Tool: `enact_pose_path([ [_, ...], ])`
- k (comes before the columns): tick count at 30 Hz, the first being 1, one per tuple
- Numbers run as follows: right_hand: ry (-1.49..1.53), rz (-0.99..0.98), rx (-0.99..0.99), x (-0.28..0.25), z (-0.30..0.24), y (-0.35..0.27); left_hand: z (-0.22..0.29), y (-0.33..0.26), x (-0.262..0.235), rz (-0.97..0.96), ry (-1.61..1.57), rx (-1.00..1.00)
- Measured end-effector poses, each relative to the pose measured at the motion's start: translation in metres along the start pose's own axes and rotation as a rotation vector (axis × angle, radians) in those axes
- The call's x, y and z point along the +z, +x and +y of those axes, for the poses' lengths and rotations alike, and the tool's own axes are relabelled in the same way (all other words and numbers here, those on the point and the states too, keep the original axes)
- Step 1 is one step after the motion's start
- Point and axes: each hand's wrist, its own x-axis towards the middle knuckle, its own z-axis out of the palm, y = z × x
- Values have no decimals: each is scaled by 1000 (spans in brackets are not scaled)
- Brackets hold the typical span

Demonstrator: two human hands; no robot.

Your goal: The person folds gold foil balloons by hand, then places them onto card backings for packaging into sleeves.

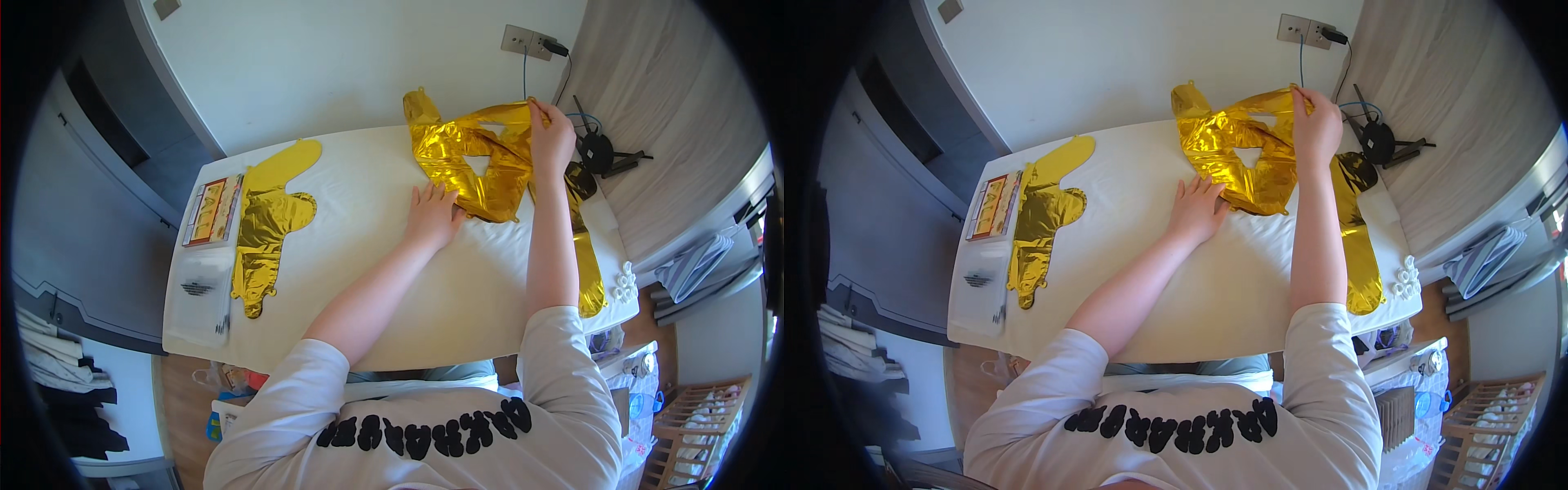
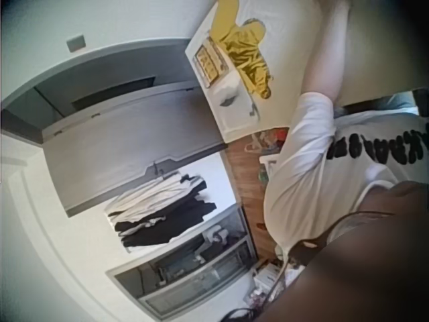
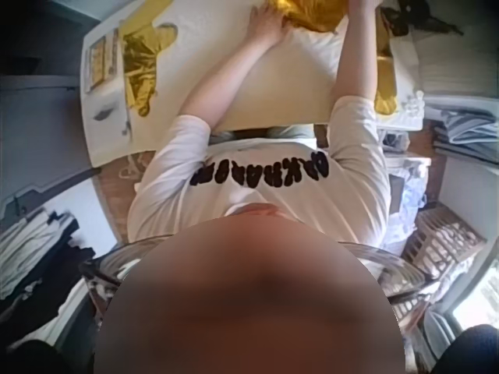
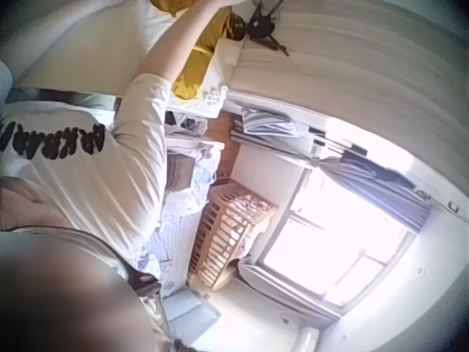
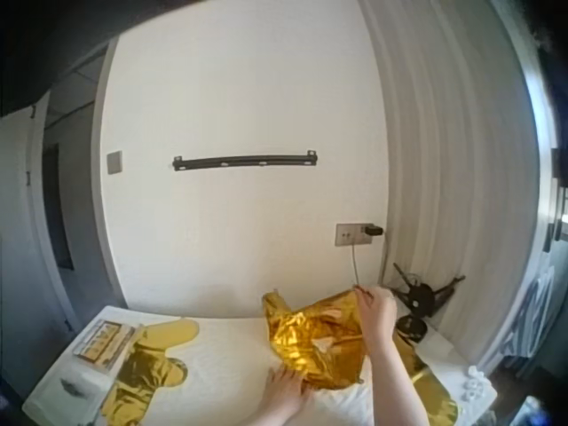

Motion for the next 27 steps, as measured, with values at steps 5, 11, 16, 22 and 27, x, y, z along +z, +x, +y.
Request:
enact_pose_path([
  [5,29,-222,36,-6,13,10,1,1,1,-2,-24,-4],
  [11,26,-294,-38,4,11,62,2,3,0,25,-49,-16],
  [16,-70,-308,-141,23,17,152,1,2,1,33,-67,-25],
  [22,-175,-164,-153,-3,39,260,3,4,5,28,-68,-12],
  [27,-272,127,-26,-78,25,311,0,5,2,4,-54,-21],
])
